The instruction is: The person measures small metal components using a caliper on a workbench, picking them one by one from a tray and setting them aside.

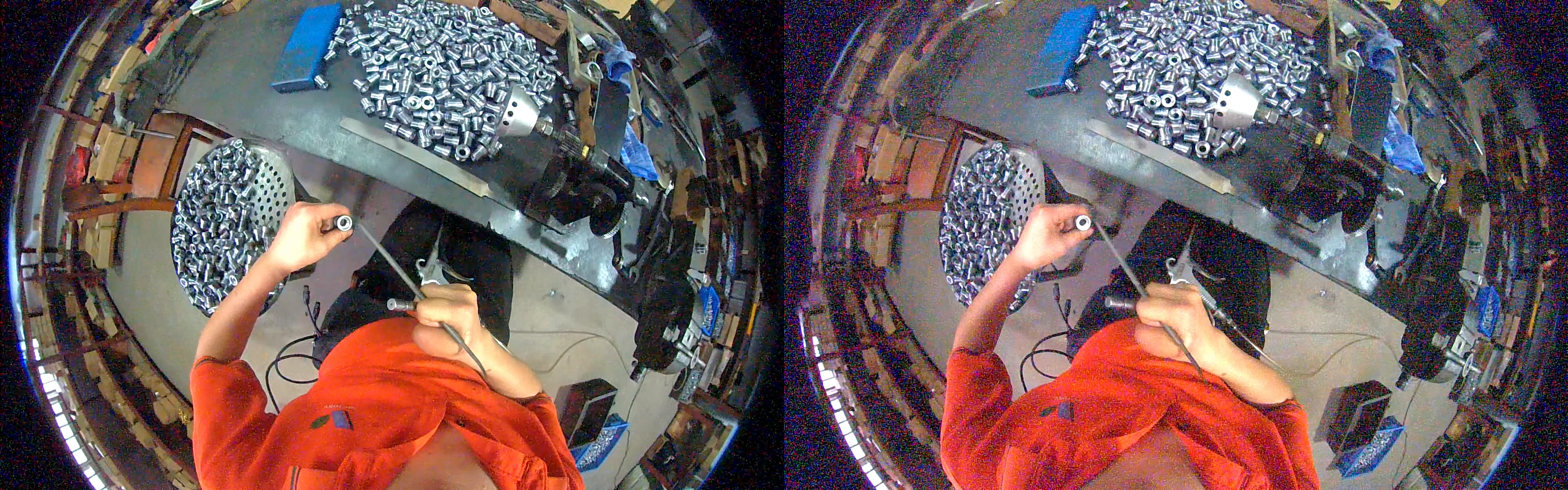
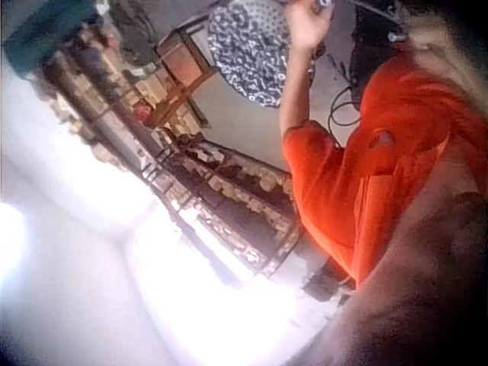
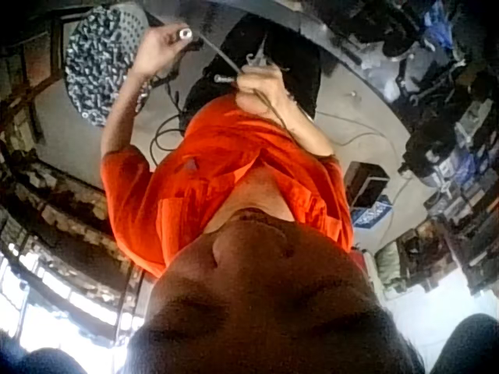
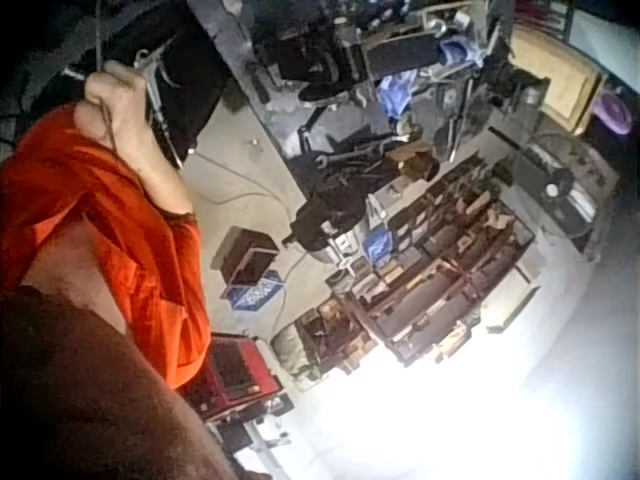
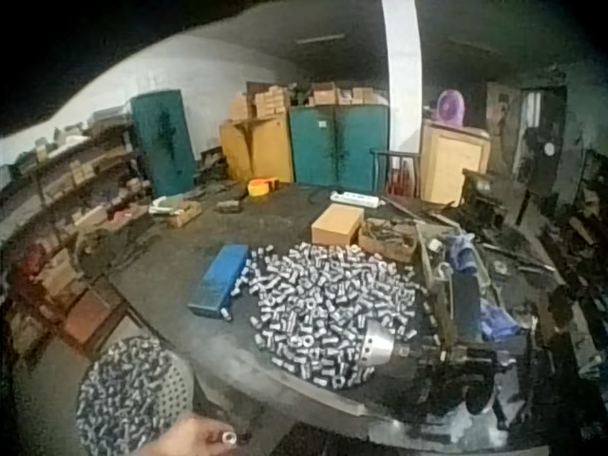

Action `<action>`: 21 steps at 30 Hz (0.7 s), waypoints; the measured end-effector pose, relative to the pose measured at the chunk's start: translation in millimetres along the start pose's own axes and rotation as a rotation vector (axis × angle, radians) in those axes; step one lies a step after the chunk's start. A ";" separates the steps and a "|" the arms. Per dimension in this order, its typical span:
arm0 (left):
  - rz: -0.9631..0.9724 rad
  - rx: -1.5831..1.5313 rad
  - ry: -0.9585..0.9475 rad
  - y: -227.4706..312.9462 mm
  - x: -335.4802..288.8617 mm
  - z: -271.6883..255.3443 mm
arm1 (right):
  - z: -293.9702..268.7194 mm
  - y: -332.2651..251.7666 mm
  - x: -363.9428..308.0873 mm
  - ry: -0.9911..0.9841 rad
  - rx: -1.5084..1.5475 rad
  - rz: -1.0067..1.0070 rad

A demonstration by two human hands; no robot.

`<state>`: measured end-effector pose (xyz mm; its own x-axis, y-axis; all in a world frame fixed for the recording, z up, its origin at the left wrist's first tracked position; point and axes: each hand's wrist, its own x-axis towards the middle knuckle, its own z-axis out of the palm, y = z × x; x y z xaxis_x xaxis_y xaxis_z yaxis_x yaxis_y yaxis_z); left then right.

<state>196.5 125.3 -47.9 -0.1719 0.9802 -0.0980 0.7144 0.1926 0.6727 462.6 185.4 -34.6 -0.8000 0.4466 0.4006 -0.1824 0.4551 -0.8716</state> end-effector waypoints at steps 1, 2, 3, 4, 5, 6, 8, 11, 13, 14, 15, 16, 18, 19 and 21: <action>0.009 0.006 -0.009 0.0 0.5 0.4 | 1.0 0.4 0.7 -0.001 0.024 -0.020; 0.027 0.018 -0.002 1.7 1.5 0.7 | 1.2 0.7 1.5 -0.001 0.046 -0.040; 0.046 0.030 0.004 4.9 2.8 1.1 | 0.6 0.3 1.9 -0.002 0.047 -0.040; 0.064 0.042 0.011 7.9 4.3 1.5 | -0.2 -0.4 2.3 -0.002 0.048 -0.039; 0.097 0.043 0.034 10.4 5.2 1.4 | -0.6 -0.9 2.8 -0.005 0.053 -0.039; 0.129 0.044 0.058 12.8 6.3 1.2 | -1.0 -1.0 2.7 0.003 0.053 -0.042; 0.145 0.058 0.062 15.1 7.6 -0.4 | -1.8 -1.0 1.4 0.022 0.052 -0.047; 0.119 0.076 0.022 17.1 8.6 -1.6 | -2.2 -1.1 -0.8 0.033 0.046 -0.027; 0.133 0.061 0.019 19.5 9.1 -0.5 | -2.6 -0.5 -0.4 0.020 0.058 -0.007; 0.133 0.078 0.004 21.1 9.0 -0.4 | -2.8 0.2 0.1 0.014 0.063 0.003; 0.134 0.095 -0.010 23.0 8.6 -0.4 | -2.1 1.5 1.0 0.016 0.063 0.010; 0.135 0.111 -0.024 24.4 8.5 0.2 | -0.5 3.7 2.3 0.019 0.062 0.018; 0.221 0.121 0.019 25.0 7.5 4.6 | 1.2 8.2 3.8 0.026 0.068 0.034; 0.265 0.126 0.040 24.8 7.2 6.1 | 1.9 11.0 4.0 0.032 0.073 0.042; 0.167 0.106 -0.034 22.9 6.8 3.8 | -0.6 17.9 0.7 0.050 0.032 0.011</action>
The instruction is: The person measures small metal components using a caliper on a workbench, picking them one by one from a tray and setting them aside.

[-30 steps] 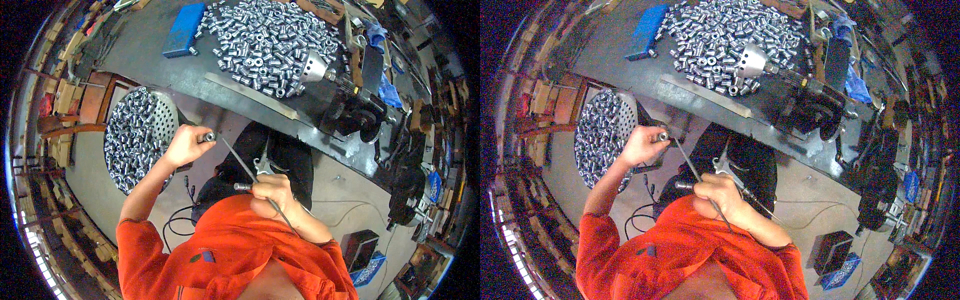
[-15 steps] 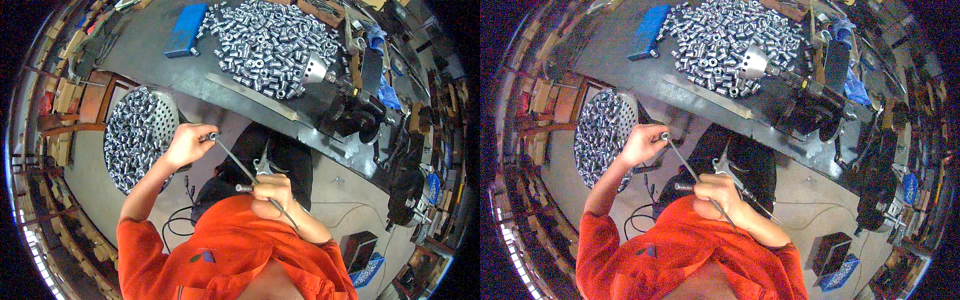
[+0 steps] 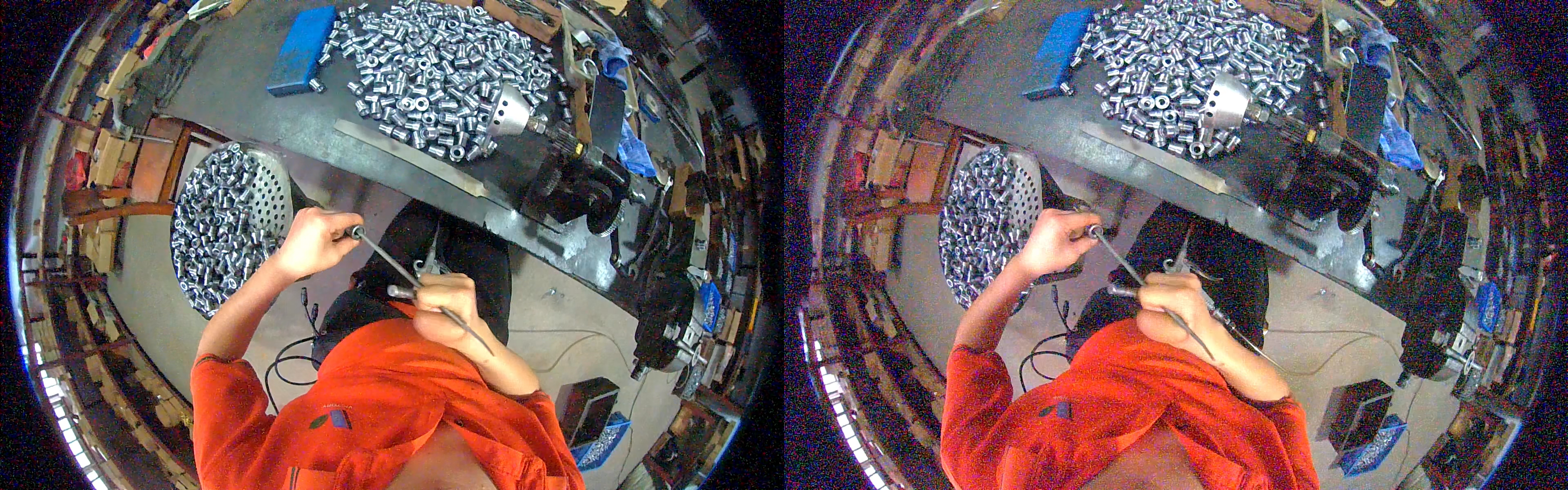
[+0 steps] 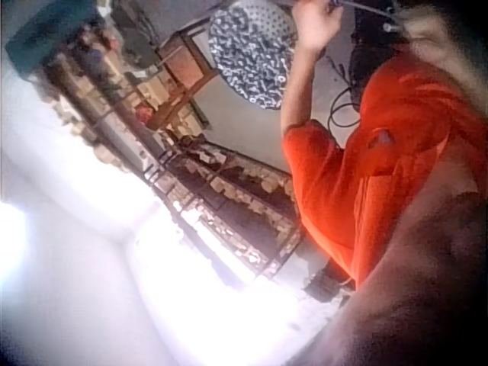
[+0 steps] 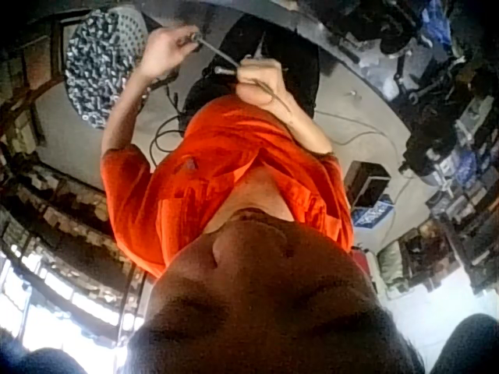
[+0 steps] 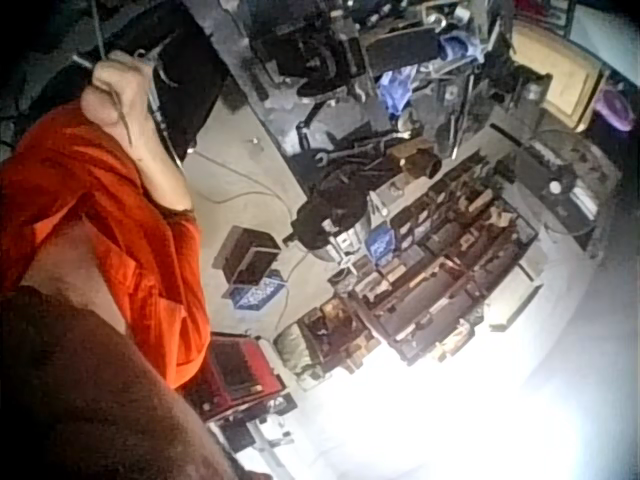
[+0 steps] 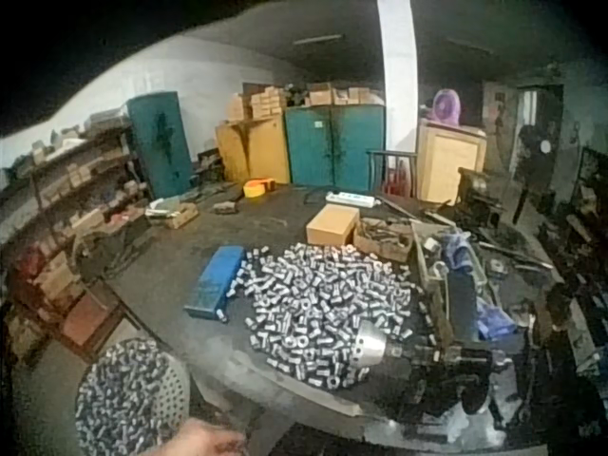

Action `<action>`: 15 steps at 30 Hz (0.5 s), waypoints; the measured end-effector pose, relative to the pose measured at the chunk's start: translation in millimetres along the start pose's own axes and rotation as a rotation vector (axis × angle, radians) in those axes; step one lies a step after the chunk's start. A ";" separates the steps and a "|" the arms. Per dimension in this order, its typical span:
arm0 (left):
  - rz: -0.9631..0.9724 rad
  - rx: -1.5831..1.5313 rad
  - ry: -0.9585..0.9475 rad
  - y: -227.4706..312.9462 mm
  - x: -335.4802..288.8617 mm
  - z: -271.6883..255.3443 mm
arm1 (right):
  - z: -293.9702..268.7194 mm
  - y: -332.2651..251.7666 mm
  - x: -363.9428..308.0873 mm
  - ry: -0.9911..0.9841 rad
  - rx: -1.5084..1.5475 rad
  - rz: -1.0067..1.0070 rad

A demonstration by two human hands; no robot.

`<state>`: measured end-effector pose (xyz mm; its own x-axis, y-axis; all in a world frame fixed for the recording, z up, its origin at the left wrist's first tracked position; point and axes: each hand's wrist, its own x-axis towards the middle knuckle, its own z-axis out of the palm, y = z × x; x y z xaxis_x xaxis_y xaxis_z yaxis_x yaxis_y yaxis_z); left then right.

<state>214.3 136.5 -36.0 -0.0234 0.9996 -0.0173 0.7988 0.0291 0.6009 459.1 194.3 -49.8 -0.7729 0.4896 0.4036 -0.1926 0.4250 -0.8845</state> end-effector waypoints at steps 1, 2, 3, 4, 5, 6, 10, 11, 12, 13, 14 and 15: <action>-0.047 -0.014 -0.038 -1.7 -0.9 -1.4 | -1.1 -0.8 -2.7 0.055 -0.008 -0.033; -0.094 -0.032 0.007 -6.9 -1.6 0.2 | -4.0 -4.8 -4.2 0.064 -0.042 -0.029; -0.141 -0.050 0.053 -11.2 -1.5 0.2 | -6.8 -8.5 -5.4 0.074 -0.076 -0.024; -0.194 -0.095 0.041 -14.1 -3.5 -2.5 | -7.3 -7.5 -8.2 0.065 -0.053 -0.028; -0.195 -0.129 0.052 -15.8 -4.3 -2.2 | -8.3 -6.7 -11.3 0.058 -0.034 -0.029; -0.196 -0.164 0.062 -17.9 -5.4 -0.8 | -8.9 -6.6 -13.0 0.052 -0.016 -0.029; -0.175 -0.289 0.050 -17.3 -4.1 6.1 | -3.5 -8.6 -8.9 0.022 0.005 -0.082; -0.174 -0.327 0.042 -16.0 -3.2 7.1 | -3.2 -9.2 -8.4 0.021 0.012 -0.075; -0.168 -0.320 0.044 -15.5 -3.2 7.0 | -3.3 -10.2 -7.9 0.019 0.020 -0.068; -0.162 -0.313 0.045 -15.0 -3.3 6.6 | -3.1 -10.6 -7.5 0.018 0.028 -0.061; -0.154 -0.309 0.046 -13.8 -2.7 6.7 | -2.8 -9.8 -7.9 0.020 0.027 -0.066; -0.162 -0.304 0.033 -11.1 -2.1 5.7 | -2.2 -7.9 -8.7 0.023 0.025 -0.071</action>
<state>208.9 134.1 -47.1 -0.1582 0.9814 -0.1091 0.5678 0.1808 0.8031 468.7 188.4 -45.7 -0.7427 0.4761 0.4709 -0.2623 0.4402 -0.8587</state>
